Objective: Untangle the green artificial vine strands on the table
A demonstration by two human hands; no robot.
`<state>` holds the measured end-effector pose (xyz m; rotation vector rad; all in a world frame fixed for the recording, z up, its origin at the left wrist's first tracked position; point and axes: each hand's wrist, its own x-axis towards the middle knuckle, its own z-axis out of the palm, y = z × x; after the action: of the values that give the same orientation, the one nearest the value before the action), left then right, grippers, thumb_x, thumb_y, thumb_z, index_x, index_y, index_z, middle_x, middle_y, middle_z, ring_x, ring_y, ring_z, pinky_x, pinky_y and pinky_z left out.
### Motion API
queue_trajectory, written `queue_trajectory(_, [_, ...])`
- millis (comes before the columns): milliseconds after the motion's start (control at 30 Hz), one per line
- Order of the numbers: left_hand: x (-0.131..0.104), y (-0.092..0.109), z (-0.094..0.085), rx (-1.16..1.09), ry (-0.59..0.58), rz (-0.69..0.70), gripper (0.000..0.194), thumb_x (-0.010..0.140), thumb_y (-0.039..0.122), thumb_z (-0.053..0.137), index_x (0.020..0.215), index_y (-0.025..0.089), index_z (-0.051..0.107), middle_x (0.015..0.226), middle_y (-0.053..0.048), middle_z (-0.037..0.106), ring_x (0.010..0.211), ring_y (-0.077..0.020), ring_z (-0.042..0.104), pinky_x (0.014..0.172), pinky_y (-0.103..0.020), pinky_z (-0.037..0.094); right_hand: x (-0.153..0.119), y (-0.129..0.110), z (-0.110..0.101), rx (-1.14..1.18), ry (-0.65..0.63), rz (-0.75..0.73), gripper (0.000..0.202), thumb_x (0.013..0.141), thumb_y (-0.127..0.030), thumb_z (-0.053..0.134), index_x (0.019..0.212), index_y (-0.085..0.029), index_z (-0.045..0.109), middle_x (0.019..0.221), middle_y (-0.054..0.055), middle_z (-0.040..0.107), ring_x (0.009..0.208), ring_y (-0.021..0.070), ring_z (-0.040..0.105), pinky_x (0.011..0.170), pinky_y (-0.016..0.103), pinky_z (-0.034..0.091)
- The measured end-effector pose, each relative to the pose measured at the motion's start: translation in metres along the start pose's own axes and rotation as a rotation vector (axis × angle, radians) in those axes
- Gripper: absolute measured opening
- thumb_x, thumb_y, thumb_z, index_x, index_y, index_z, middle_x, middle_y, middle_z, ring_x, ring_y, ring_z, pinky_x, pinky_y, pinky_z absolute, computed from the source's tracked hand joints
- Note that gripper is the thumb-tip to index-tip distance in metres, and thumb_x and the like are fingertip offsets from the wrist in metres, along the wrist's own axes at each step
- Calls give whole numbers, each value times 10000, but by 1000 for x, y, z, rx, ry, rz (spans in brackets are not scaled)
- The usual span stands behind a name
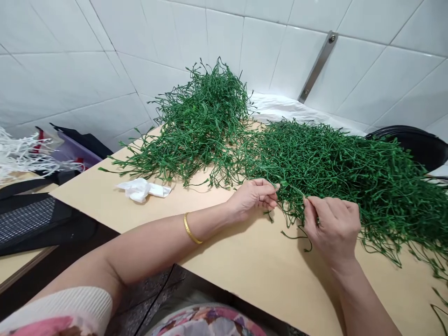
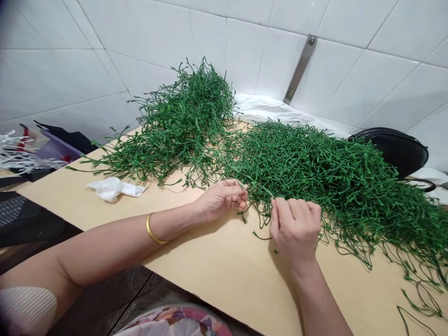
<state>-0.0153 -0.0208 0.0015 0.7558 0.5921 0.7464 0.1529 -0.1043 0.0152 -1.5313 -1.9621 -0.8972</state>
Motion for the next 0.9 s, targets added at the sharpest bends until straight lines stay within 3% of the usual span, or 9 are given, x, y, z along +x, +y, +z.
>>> queue_trajectory(233, [3, 4, 0, -123, 67, 48, 115, 729, 210, 618, 759, 119, 554, 652, -6, 571, 545, -86, 578, 560, -225, 481, 3, -15, -3, 34, -73, -110, 123, 793, -160, 518, 676, -186, 547, 540, -16, 467, 593, 131, 407, 689, 319, 290])
queue_trajectory(367, [6, 4, -1, -127, 58, 94, 60, 760, 131, 551, 708, 120, 524, 686, -36, 596, 636, -107, 605, 580, -223, 483, 1, -22, -3, 307, -100, -124, 83, 790, -165, 536, 711, -180, 555, 587, -12, 510, 613, 127, 445, 691, 325, 318])
queue_trajectory(500, [4, 2, 1, -83, -64, 27, 78, 777, 126, 519, 701, 115, 513, 686, -63, 622, 632, -120, 619, 612, -247, 478, -1, -20, -5, 589, 6, 82, 103, 809, -200, 506, 877, -174, 579, 810, 50, 556, 746, 156, 519, 659, 304, 390])
queue_trajectory(667, [-5, -8, 3, -3, -293, -105, 122, 741, 223, 593, 761, 121, 530, 616, -46, 603, 612, -160, 632, 586, -258, 453, 1, -16, -1, 659, 154, 364, 188, 811, -203, 502, 981, -193, 581, 908, 66, 557, 810, 172, 538, 692, 319, 434])
queue_trajectory(800, [-8, -18, 3, 51, -419, -156, 245, 666, 306, 671, 765, 129, 532, 586, -10, 567, 571, -162, 621, 575, -280, 467, 1, -15, 6, 709, -45, 338, 321, 783, -254, 561, 1100, -204, 554, 1029, 81, 577, 911, 196, 543, 769, 353, 453])
queue_trajectory(900, [-8, -22, 1, 116, -445, -172, 248, 667, 319, 666, 727, 121, 529, 589, -28, 576, 550, -153, 613, 534, -255, 458, 0, -15, 10, 733, -189, 303, 270, 802, -256, 541, 1065, -212, 580, 944, 60, 621, 895, 190, 544, 773, 350, 451])
